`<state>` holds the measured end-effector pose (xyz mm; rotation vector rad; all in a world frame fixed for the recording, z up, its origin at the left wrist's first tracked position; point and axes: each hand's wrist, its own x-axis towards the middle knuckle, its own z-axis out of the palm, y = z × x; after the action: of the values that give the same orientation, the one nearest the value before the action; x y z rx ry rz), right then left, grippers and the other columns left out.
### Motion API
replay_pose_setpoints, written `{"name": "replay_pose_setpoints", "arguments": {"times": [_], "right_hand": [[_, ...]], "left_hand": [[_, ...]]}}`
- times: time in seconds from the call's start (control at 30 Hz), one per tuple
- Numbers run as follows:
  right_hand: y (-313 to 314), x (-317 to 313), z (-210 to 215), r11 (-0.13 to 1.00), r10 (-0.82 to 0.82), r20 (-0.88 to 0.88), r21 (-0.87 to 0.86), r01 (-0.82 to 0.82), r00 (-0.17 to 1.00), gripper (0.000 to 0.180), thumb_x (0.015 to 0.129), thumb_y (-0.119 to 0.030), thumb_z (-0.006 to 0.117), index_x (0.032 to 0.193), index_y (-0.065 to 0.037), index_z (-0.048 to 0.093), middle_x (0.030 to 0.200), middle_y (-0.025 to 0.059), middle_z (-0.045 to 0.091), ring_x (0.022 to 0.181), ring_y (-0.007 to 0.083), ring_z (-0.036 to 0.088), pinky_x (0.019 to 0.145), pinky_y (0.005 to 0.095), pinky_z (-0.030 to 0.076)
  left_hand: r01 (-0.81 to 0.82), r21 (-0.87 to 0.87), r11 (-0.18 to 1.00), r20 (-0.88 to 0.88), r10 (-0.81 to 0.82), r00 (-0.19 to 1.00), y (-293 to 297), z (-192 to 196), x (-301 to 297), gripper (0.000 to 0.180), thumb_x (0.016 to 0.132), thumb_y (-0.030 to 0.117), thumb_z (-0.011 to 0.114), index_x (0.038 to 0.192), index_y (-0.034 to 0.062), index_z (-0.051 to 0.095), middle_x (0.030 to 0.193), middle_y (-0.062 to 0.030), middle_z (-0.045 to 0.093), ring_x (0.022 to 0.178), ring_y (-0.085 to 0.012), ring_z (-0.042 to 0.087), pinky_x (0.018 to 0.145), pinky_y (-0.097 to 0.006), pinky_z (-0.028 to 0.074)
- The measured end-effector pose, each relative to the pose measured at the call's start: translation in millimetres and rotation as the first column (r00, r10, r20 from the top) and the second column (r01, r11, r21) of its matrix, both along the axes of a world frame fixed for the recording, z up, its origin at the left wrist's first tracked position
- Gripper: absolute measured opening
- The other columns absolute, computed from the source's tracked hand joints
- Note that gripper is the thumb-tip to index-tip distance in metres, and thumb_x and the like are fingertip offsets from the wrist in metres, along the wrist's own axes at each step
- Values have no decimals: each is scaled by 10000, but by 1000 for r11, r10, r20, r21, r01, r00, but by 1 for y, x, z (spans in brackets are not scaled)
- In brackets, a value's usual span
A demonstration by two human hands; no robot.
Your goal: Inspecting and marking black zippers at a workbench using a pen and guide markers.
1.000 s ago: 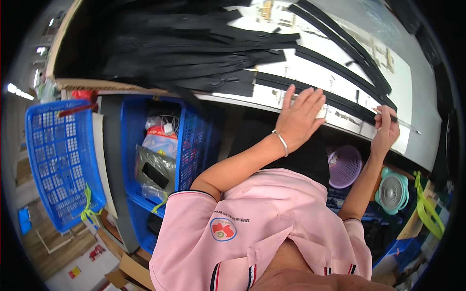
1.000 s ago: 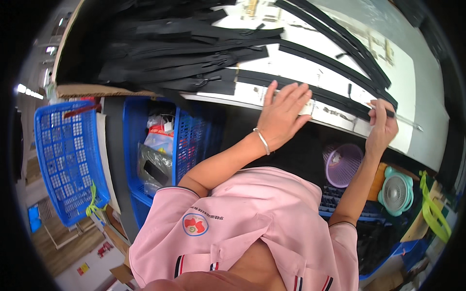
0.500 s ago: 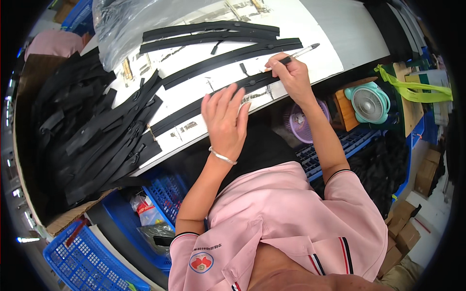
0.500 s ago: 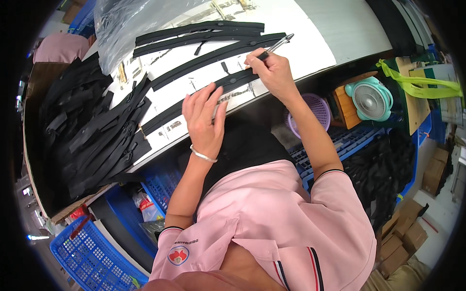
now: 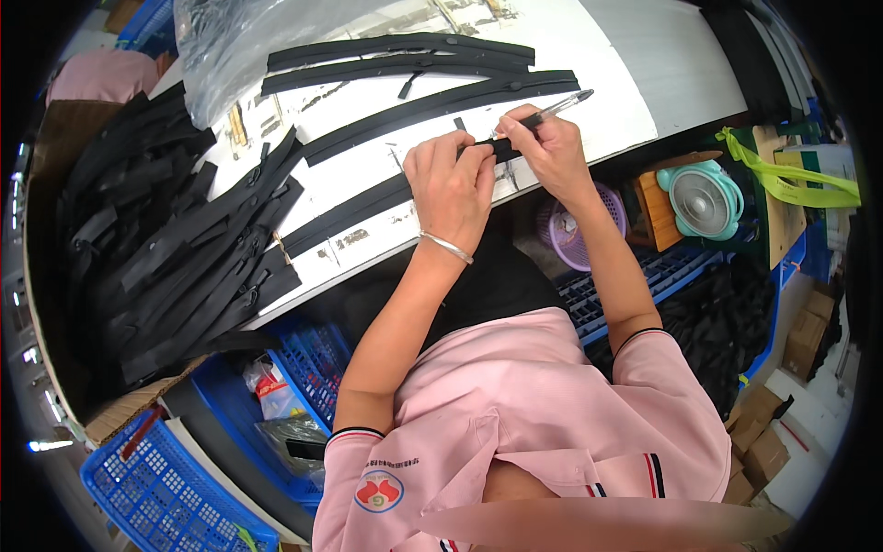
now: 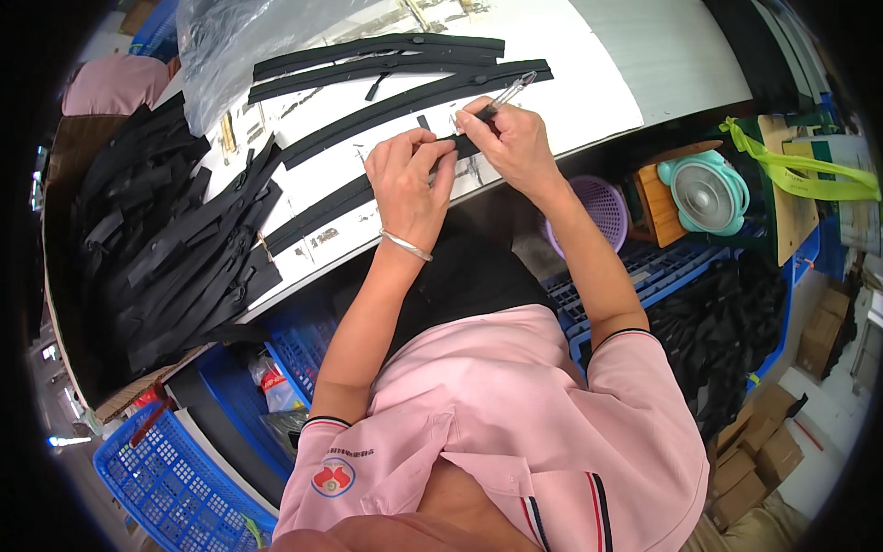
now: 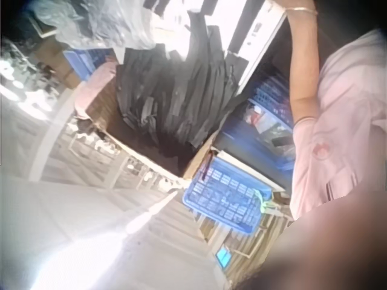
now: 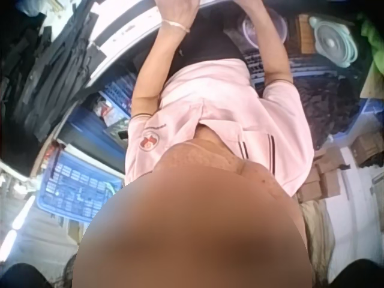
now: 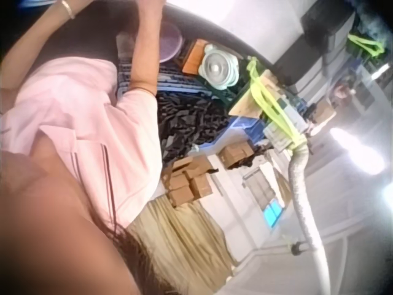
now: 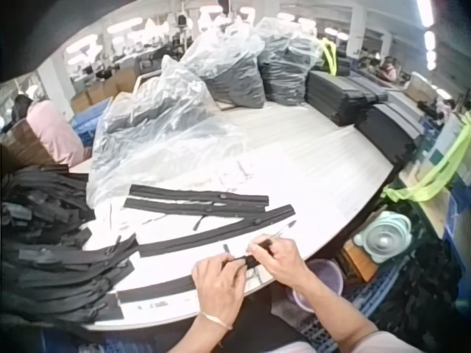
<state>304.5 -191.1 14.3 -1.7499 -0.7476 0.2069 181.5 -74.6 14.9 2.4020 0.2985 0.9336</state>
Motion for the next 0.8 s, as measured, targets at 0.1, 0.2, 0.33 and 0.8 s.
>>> {"name": "replay_pose_setpoints", "arguments": {"times": [0.1, 0.2, 0.33, 0.8], "right_hand": [[-2, -1, 5, 999, 10, 29, -39, -8, 1000, 161, 990, -126, 666, 928, 6, 733, 766, 20, 702, 647, 43, 546, 574, 229, 436], [-8, 0, 6, 998, 36, -14, -53, -36, 999, 174, 1010, -106, 632, 933, 22, 722, 805, 19, 710, 711, 55, 595, 631, 217, 477], [-10, 2, 0, 996, 90, 9, -2, -90, 996, 166, 973, -120, 668, 893, 15, 722, 752, 36, 710, 662, 65, 593, 588, 241, 462], [-14, -2, 0, 992, 8, -73, 125, 1, 997, 221, 1067, -192, 576, 1133, -15, 690, 759, -7, 594, 613, 33, 446, 547, 187, 335]], "left_hand": [[-25, 10, 1000, -8, 25, 1000, -1, 0, 1, 117, 796, 105, 792, 910, 108, 766, 997, -18, 661, 1004, -230, 595, 940, -394, 395], [-35, 1, 999, -13, 35, 999, -1, -1, 1, 120, 797, 105, 792, 914, 113, 766, 997, -17, 661, 1004, -230, 597, 939, -395, 391], [-62, 8, 998, 10, 62, 998, 3, -3, 1, 124, 786, 103, 793, 906, 118, 762, 992, -17, 656, 996, -230, 596, 924, -406, 392], [-114, -117, 987, 194, 135, 972, 14, 13, -97, 265, 818, 20, 747, 1077, 81, 752, 1203, -100, 667, 1093, -319, 613, 1057, -491, 443]]}}
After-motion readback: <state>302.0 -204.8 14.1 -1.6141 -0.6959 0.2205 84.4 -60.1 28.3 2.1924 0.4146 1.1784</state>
